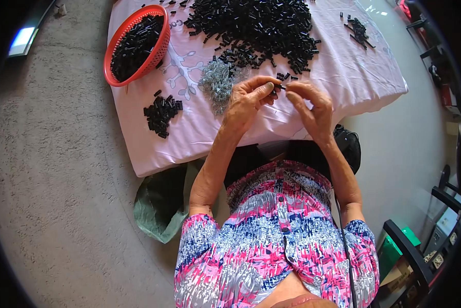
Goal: Manually assembling small black plastic components on a workshop table.
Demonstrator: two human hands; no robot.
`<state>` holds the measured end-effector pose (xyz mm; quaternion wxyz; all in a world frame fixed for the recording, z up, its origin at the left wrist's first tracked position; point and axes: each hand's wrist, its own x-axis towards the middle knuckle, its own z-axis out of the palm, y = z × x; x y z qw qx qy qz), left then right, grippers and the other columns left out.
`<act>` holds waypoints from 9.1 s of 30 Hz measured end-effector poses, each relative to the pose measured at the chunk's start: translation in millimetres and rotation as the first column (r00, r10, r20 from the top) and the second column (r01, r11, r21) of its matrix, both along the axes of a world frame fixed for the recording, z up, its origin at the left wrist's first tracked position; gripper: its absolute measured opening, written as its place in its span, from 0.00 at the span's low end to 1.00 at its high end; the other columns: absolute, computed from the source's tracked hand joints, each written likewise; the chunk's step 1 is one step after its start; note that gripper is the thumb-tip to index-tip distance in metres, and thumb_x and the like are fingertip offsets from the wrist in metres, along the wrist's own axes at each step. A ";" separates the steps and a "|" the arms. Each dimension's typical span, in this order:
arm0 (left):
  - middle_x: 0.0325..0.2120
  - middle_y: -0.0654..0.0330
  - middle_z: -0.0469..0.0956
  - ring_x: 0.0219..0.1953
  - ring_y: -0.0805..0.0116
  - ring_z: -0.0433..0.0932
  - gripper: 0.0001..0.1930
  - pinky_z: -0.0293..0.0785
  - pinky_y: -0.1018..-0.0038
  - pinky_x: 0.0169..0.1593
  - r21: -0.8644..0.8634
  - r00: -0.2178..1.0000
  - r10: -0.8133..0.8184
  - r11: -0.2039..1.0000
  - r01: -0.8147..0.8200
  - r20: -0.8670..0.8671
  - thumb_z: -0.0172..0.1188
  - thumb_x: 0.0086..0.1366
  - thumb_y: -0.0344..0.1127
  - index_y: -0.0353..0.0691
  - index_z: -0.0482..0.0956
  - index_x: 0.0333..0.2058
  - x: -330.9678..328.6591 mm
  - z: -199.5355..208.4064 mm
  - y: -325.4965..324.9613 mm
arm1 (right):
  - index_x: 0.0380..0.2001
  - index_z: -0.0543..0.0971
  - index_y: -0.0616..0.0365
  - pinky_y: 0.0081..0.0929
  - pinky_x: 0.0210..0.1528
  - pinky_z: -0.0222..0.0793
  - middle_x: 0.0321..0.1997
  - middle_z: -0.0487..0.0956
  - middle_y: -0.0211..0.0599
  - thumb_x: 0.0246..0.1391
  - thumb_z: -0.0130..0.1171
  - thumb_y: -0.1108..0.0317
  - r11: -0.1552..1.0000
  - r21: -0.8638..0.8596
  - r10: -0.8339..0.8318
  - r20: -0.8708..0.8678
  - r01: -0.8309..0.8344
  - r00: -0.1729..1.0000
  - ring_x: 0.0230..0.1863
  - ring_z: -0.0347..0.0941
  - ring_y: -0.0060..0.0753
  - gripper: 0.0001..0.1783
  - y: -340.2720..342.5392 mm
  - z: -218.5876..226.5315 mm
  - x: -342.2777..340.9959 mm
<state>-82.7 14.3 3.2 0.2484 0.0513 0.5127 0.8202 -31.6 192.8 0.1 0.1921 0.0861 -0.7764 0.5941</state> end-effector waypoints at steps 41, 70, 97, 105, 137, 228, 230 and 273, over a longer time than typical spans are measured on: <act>0.40 0.59 0.76 0.39 0.76 0.76 0.09 0.75 0.81 0.44 -0.113 0.718 0.477 0.789 -0.604 -0.508 0.59 0.58 0.15 0.33 0.78 0.37 49.0 -21.6 -6.3 | 0.37 0.83 0.59 0.29 0.31 0.71 0.30 0.80 0.38 0.49 0.66 0.72 0.625 0.277 -0.718 -0.165 0.730 0.677 0.27 0.77 0.30 0.10 162.8 12.8 -77.8; 0.36 0.60 0.77 0.32 0.76 0.78 0.07 0.76 0.80 0.38 -0.119 0.731 0.527 0.771 -0.626 -0.433 0.60 0.62 0.19 0.31 0.77 0.39 78.4 -16.6 -29.1 | 0.32 0.78 0.59 0.30 0.30 0.74 0.34 0.78 0.36 0.47 0.63 0.78 0.837 0.547 -0.002 -0.041 0.024 0.999 0.30 0.78 0.37 0.07 -14.5 5.8 -11.3; 0.38 0.58 0.76 0.33 0.74 0.77 0.08 0.76 0.80 0.38 -0.120 0.721 0.472 0.789 -0.602 -0.507 0.58 0.61 0.17 0.32 0.78 0.39 77.6 -18.8 -32.2 | 0.33 0.82 0.60 0.33 0.40 0.75 0.35 0.81 0.37 0.47 0.60 0.78 0.833 0.533 -0.086 -0.144 0.150 0.986 0.35 0.78 0.42 0.07 8.5 35.9 -97.7; 0.39 0.59 0.76 0.33 0.76 0.78 0.07 0.76 0.80 0.39 -0.139 0.720 0.450 0.791 -0.596 -0.528 0.59 0.62 0.19 0.33 0.78 0.39 77.2 -20.3 -33.5 | 0.36 0.82 0.56 0.33 0.45 0.75 0.41 0.81 0.31 0.43 0.62 0.77 0.653 0.746 0.061 -0.223 0.130 0.973 0.44 0.75 0.37 0.13 5.6 27.1 -104.8; 0.37 0.58 0.78 0.39 0.71 0.78 0.09 0.75 0.79 0.42 -0.187 0.692 0.463 0.741 -0.645 -0.554 0.62 0.58 0.18 0.35 0.80 0.37 74.8 -26.1 -31.9 | 0.32 0.82 0.62 0.24 0.33 0.74 0.30 0.81 0.36 0.46 0.64 0.81 0.913 0.392 -0.071 -0.121 0.113 0.990 0.29 0.78 0.30 0.08 25.1 18.1 -38.3; 0.35 0.57 0.80 0.37 0.69 0.81 0.07 0.80 0.75 0.43 0.152 0.947 0.316 0.940 -0.304 -0.058 0.58 0.64 0.21 0.31 0.79 0.41 91.4 -8.6 -16.9 | 0.37 0.82 0.63 0.27 0.37 0.74 0.35 0.80 0.42 0.45 0.62 0.82 0.943 0.203 0.278 -0.053 -0.262 0.959 0.36 0.79 0.35 0.12 -18.9 33.3 36.3; 0.33 0.55 0.81 0.36 0.68 0.82 0.07 0.81 0.74 0.42 0.200 0.948 0.319 0.928 -0.313 0.001 0.58 0.66 0.25 0.32 0.79 0.42 87.7 -8.1 -18.4 | 0.33 0.81 0.65 0.25 0.36 0.73 0.32 0.80 0.41 0.46 0.61 0.84 0.966 0.160 0.209 -0.010 -0.205 0.978 0.34 0.79 0.31 0.09 -10.4 31.4 26.9; 0.36 0.53 0.81 0.35 0.68 0.81 0.09 0.80 0.75 0.41 0.161 0.964 0.265 0.952 -0.259 -0.017 0.60 0.63 0.24 0.31 0.79 0.43 93.5 -4.3 -24.6 | 0.33 0.79 0.68 0.15 0.33 0.72 0.30 0.79 0.32 0.46 0.62 0.86 0.945 -0.265 0.266 0.282 -0.192 0.922 0.30 0.76 0.18 0.09 -20.7 42.4 43.5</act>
